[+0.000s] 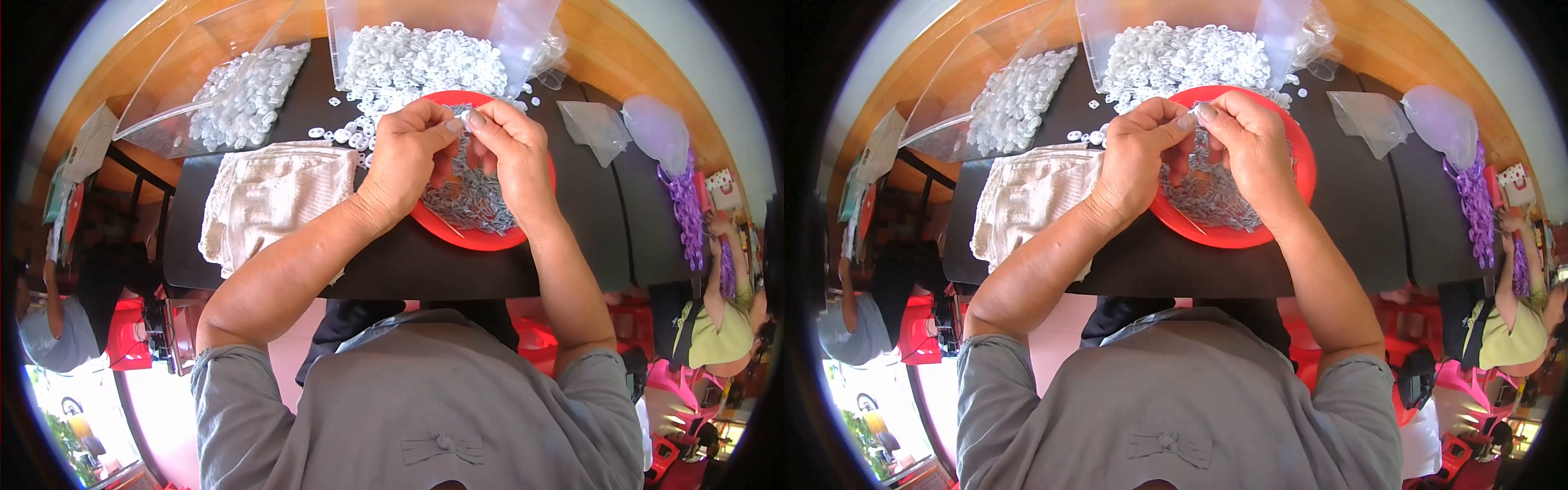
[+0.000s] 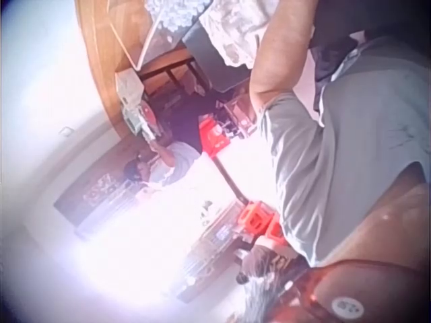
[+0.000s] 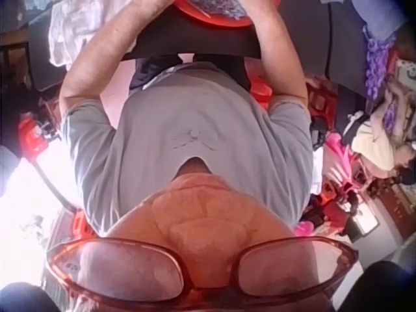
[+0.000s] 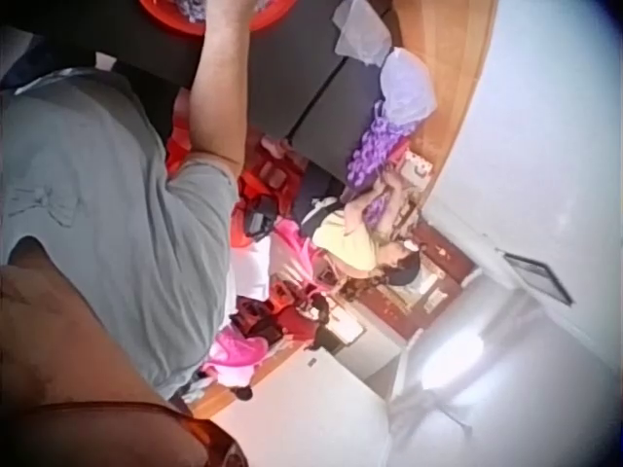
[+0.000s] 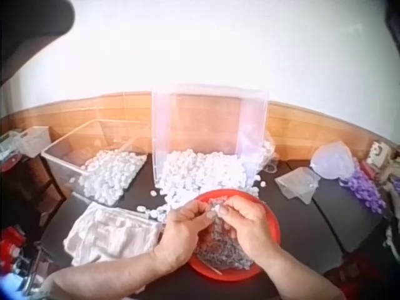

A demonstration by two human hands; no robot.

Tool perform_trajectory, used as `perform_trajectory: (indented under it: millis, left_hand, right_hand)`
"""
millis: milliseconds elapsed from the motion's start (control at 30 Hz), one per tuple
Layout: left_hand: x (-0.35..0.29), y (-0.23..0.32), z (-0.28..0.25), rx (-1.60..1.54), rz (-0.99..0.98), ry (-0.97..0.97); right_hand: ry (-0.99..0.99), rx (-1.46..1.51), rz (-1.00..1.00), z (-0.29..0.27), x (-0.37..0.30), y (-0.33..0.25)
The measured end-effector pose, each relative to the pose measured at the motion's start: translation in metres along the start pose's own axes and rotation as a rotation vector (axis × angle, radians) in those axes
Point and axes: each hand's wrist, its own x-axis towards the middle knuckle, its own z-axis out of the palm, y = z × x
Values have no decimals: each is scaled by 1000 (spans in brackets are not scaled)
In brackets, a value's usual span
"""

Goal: Manual assembly of small white plastic components by inserting metal pins or clips into them.

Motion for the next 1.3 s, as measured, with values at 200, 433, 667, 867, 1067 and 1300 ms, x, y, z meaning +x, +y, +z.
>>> perform_trajectory:
  millis: [200, 433, 667, 867, 1067, 1300]
  left_hand:
    - [2, 4, -12, 82, 36, 16]
    - [4, 0, -7, 151, 51, -60]
    - [1, 0, -9, 181, 60, -58]
    - [2, -1, -5, 159, 73, -28]
    - [3, -5, -7, 184, 49, -56]
    - [2, -3, -7, 224, 50, -32]
  right_hand:
    - [177, -476, -115, -60, 16, -19]
    - [115, -1466, -109, -153, 1, 61]
    - [46, -1527, -114, -159, -5, 70]
    - [27, -1548, -133, -157, -5, 70]
    - [-34, -1534, -116, -158, 0, 70]
    - [-122, -1379, 92, -165, 17, 59]
